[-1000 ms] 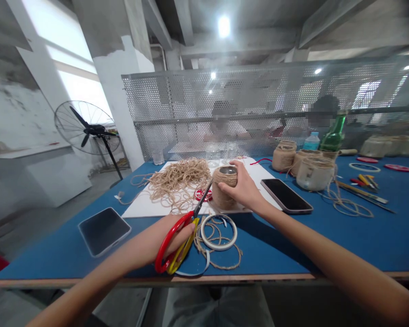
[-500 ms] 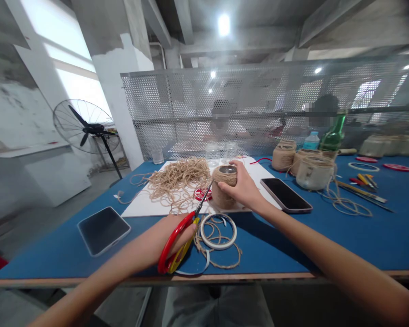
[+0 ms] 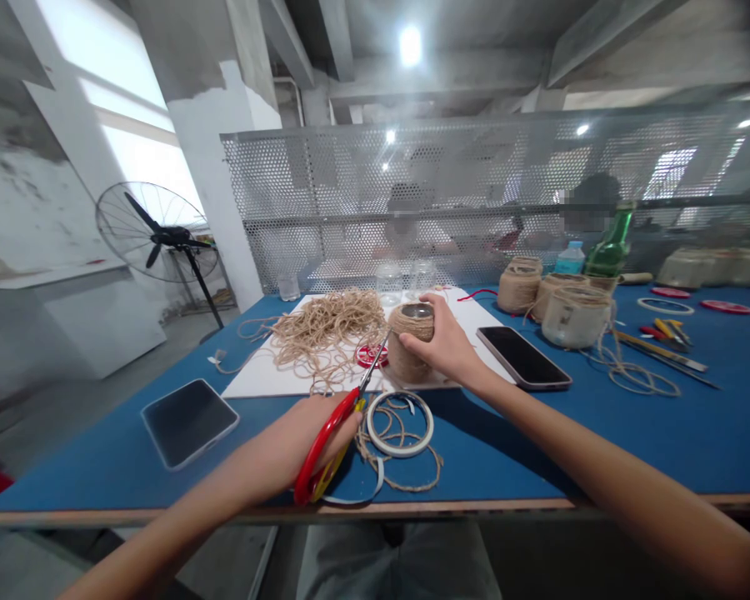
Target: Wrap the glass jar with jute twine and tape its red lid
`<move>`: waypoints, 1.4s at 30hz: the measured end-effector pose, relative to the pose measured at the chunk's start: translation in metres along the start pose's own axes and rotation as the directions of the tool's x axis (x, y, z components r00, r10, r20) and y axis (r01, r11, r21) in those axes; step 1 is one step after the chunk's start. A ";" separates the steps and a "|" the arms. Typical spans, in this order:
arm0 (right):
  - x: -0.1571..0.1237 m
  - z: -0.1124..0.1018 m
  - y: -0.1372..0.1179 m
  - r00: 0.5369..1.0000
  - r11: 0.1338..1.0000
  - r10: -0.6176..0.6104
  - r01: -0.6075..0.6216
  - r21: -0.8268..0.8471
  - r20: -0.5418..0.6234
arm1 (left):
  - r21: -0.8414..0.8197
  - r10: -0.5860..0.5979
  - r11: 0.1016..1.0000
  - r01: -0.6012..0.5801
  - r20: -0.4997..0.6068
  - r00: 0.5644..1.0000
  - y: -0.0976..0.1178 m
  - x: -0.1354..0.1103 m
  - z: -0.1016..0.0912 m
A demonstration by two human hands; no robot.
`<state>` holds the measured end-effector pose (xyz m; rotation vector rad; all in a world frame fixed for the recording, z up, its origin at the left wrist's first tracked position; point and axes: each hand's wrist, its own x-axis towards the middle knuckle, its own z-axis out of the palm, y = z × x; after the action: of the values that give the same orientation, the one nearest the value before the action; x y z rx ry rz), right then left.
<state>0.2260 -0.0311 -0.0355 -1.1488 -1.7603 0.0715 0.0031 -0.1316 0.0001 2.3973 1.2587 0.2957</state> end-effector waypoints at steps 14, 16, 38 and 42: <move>0.000 0.000 0.001 1.000 1.000 -0.010 0.010 0.001 0.004 | 0.128 -0.078 0.988 0.085 -0.054 0.995 0.002 0.001 0.007; 0.000 0.001 0.001 1.000 1.000 -0.008 0.008 0.002 0.003 | 0.134 -0.076 0.987 0.083 -0.052 0.996 0.003 0.000 0.007; 0.001 -0.002 0.002 1.000 1.000 0.004 -0.004 0.017 0.019 | 0.456 -0.242 0.825 0.333 -0.248 0.938 -0.027 0.004 -0.028; 0.002 -0.006 0.002 0.998 0.998 0.039 -0.041 0.037 0.056 | 0.541 -0.354 0.682 0.492 -0.344 0.870 -0.046 0.040 -0.038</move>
<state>0.2315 -0.0312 -0.0326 -1.1645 -1.7773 0.1620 -0.0219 -0.0650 0.0132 2.4930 2.2656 -0.0218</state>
